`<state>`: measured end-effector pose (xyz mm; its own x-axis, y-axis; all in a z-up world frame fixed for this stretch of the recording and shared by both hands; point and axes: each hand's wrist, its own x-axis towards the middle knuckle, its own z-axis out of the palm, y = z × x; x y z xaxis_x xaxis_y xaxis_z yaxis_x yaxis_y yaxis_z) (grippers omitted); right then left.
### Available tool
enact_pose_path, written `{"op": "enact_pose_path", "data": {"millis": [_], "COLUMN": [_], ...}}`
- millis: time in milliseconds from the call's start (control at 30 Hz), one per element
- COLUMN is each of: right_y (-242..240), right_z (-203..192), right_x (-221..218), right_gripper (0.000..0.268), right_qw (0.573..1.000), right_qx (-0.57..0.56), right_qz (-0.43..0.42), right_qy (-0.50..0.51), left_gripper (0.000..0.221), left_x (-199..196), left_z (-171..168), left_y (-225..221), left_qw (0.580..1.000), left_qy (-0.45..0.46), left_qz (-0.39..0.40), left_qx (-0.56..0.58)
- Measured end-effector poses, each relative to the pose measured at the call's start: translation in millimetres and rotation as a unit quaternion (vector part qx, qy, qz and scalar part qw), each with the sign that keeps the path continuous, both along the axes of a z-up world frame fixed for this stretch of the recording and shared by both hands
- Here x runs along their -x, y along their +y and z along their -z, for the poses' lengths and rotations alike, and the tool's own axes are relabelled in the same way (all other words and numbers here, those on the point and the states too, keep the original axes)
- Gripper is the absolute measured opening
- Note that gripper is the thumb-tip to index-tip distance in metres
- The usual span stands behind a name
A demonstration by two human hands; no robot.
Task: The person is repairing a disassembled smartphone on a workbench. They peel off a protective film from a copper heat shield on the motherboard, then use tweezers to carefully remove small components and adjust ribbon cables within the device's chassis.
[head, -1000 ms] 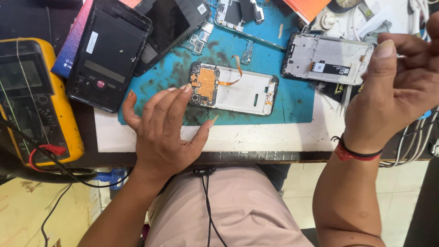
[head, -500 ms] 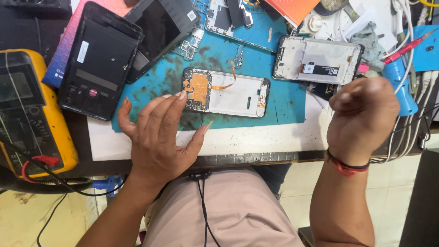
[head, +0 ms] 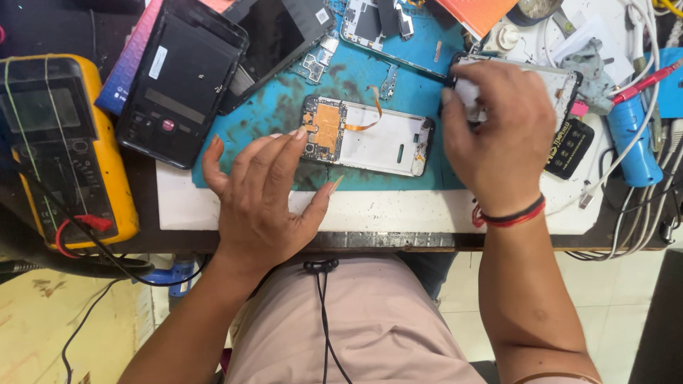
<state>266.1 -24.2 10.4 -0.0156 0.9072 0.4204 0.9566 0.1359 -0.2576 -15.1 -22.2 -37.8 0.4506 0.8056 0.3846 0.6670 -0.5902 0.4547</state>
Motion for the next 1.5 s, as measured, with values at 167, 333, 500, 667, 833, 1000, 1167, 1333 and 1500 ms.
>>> {"op": "enact_pose_path", "data": {"millis": [167,333,500,667,833,1000,1167,1333,1500], "right_y": [-13,-21,-29,-49,-62,-55,-52,-66,-89], "right_z": [-5,-18,-17,-15,-9,-7,1,12,33], "right_x": [-25,-67,-103,-139,-146,-91,-50,-39,-43], "right_gripper": [0.038,0.083,0.077,0.069,0.087,0.099,0.114,0.121,0.114], "right_qw": [0.999,0.991,0.986,0.994,0.998,0.988,0.957,0.936,0.937], "right_qx": [0.007,0.08,0.116,0.107,0.054,0.067,0.056,0.035,0.03], "right_qz": [0.035,-0.066,-0.081,-0.003,-0.015,-0.092,-0.152,-0.148,-0.141], "right_qy": [0.02,-0.084,-0.09,0.031,0.041,0.109,0.242,0.316,0.318], "left_gripper": [0.069,0.068,0.066,0.065,0.066,0.073,0.1,0.116,0.116], "left_x": [1,1,1,2,-2,-24,-35,-19,-11], "left_z": [0,3,2,5,5,-3,-11,-19,-12], "left_y": [-1,0,-1,-1,-2,-10,14,42,53], "left_qw": [1.0,1.0,1.0,1.0,1.0,0.989,0.993,0.996,0.988], "left_qy": [-0.001,0.003,0.02,0.012,-0.007,-0.102,-0.065,0.019,0.077], "left_qz": [-0.003,0.008,0.008,-0.004,0.018,0.091,0.1,0.085,0.131], "left_qx": [0.001,-0.003,-0.009,-0.012,-0.01,0.053,-0.012,-0.007,0.002]}}
